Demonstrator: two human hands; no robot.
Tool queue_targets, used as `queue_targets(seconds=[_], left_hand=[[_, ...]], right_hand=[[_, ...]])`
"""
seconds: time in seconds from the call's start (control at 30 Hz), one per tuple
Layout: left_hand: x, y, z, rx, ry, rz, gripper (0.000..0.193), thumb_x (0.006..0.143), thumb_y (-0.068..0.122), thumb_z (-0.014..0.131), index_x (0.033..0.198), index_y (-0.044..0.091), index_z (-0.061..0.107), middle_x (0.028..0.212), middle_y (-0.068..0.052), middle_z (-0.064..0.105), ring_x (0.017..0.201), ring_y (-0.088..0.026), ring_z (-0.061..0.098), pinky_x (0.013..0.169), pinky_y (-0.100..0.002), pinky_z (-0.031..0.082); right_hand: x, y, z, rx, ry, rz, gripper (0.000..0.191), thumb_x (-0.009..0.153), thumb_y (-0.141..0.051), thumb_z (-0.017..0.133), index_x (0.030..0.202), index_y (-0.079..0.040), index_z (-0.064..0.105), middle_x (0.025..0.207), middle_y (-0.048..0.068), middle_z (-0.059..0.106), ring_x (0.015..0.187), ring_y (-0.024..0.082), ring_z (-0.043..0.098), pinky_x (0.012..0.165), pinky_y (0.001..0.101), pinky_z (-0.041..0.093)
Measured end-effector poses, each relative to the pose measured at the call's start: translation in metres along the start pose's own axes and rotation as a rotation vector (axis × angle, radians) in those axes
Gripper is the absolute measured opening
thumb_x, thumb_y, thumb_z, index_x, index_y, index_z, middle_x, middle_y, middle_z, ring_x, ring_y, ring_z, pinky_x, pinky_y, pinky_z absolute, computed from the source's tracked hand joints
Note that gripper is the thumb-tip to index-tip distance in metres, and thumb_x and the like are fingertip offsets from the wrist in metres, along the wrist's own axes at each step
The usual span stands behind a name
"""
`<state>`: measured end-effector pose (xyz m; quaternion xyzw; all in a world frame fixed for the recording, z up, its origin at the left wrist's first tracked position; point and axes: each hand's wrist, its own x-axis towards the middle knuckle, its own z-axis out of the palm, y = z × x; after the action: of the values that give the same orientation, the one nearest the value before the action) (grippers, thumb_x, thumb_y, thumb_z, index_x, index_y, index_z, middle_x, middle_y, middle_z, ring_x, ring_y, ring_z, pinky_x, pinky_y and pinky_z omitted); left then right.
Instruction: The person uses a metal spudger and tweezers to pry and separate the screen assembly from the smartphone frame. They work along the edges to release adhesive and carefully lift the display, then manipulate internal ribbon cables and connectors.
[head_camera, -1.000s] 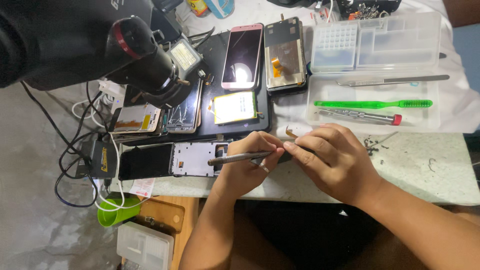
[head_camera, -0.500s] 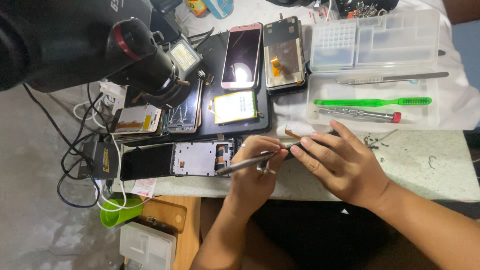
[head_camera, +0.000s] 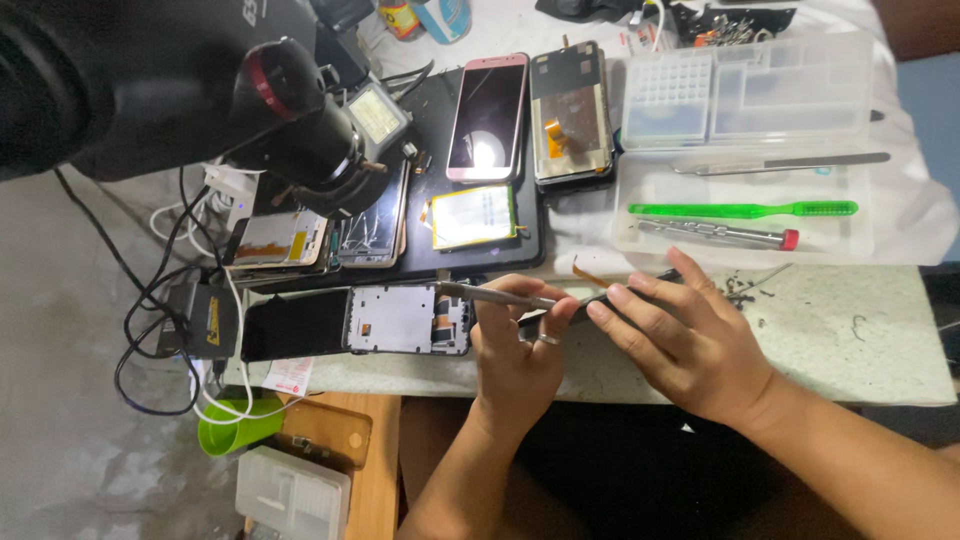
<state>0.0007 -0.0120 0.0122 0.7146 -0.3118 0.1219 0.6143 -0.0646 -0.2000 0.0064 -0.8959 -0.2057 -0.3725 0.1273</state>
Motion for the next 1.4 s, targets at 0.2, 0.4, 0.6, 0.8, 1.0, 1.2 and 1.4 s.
queue_targets(seconds=[0.2, 0.4, 0.6, 0.8, 1.0, 1.2, 1.4], left_hand=[[0.001, 0.002, 0.000, -0.032, 0.000, -0.090, 0.032, 0.101, 0.000, 0.071, 0.122, 0.001, 0.047, 0.096, -0.009, 0.068, 0.089, -0.015, 0.069, 0.083, -0.030, 0.060], [0.006, 0.003, -0.001, -0.079, -0.019, -0.137, 0.033, 0.100, 0.002, 0.071, 0.121, 0.001, 0.045, 0.094, -0.008, 0.068, 0.089, -0.014, 0.069, 0.079, -0.029, 0.058], [0.006, 0.000, 0.000, -0.047, -0.023, -0.078, 0.032, 0.102, 0.003, 0.071, 0.121, 0.001, 0.046, 0.098, -0.010, 0.066, 0.091, -0.016, 0.069, 0.080, -0.028, 0.059], [0.004, -0.001, -0.001, 0.063, -0.044, 0.070, 0.030, 0.102, -0.001, 0.068, 0.120, 0.001, 0.044, 0.101, -0.014, 0.068, 0.089, -0.020, 0.068, 0.081, -0.031, 0.055], [0.008, 0.001, -0.001, 0.128, -0.055, 0.252, 0.034, 0.102, -0.006, 0.066, 0.119, 0.004, 0.039, 0.102, -0.018, 0.065, 0.085, -0.025, 0.063, 0.077, -0.034, 0.052], [0.010, 0.004, -0.003, 0.127, -0.088, 0.291, 0.037, 0.099, -0.011, 0.065, 0.119, 0.004, 0.037, 0.101, -0.017, 0.061, 0.088, -0.029, 0.063, 0.081, -0.039, 0.052], [0.011, 0.004, -0.004, 0.142, -0.098, 0.328, 0.038, 0.097, -0.012, 0.066, 0.117, 0.005, 0.039, 0.099, -0.015, 0.060, 0.087, -0.029, 0.062, 0.083, -0.040, 0.054]], right_hand=[[0.001, -0.004, 0.000, 0.015, 0.035, 0.024, 0.039, 0.085, -0.013, 0.074, 0.124, -0.016, 0.072, 0.124, 0.002, 0.064, 0.116, 0.026, 0.061, 0.111, 0.0580, 0.050], [0.004, -0.007, 0.005, 0.020, 0.075, 0.041, 0.035, 0.085, -0.013, 0.075, 0.120, -0.014, 0.073, 0.121, 0.002, 0.067, 0.115, 0.026, 0.062, 0.110, 0.0580, 0.051], [0.005, -0.007, 0.010, 0.029, 0.078, 0.060, 0.033, 0.085, -0.015, 0.076, 0.118, -0.015, 0.073, 0.119, 0.003, 0.066, 0.114, 0.026, 0.061, 0.110, 0.0602, 0.049], [0.005, -0.008, 0.013, -0.013, 0.071, 0.064, 0.033, 0.087, -0.017, 0.075, 0.120, -0.016, 0.075, 0.115, 0.003, 0.065, 0.112, 0.025, 0.060, 0.111, 0.0607, 0.048], [0.006, -0.010, 0.014, -0.036, 0.075, 0.074, 0.029, 0.088, -0.018, 0.074, 0.118, -0.016, 0.075, 0.116, 0.004, 0.067, 0.113, 0.025, 0.061, 0.111, 0.0610, 0.048], [0.005, -0.013, 0.011, -0.025, 0.065, 0.092, 0.031, 0.087, -0.018, 0.075, 0.118, -0.017, 0.074, 0.115, 0.003, 0.067, 0.112, 0.026, 0.061, 0.111, 0.0606, 0.048], [0.004, -0.013, 0.012, -0.006, 0.047, 0.102, 0.034, 0.085, -0.020, 0.077, 0.118, -0.018, 0.074, 0.117, 0.004, 0.064, 0.114, 0.027, 0.059, 0.111, 0.0626, 0.046]])
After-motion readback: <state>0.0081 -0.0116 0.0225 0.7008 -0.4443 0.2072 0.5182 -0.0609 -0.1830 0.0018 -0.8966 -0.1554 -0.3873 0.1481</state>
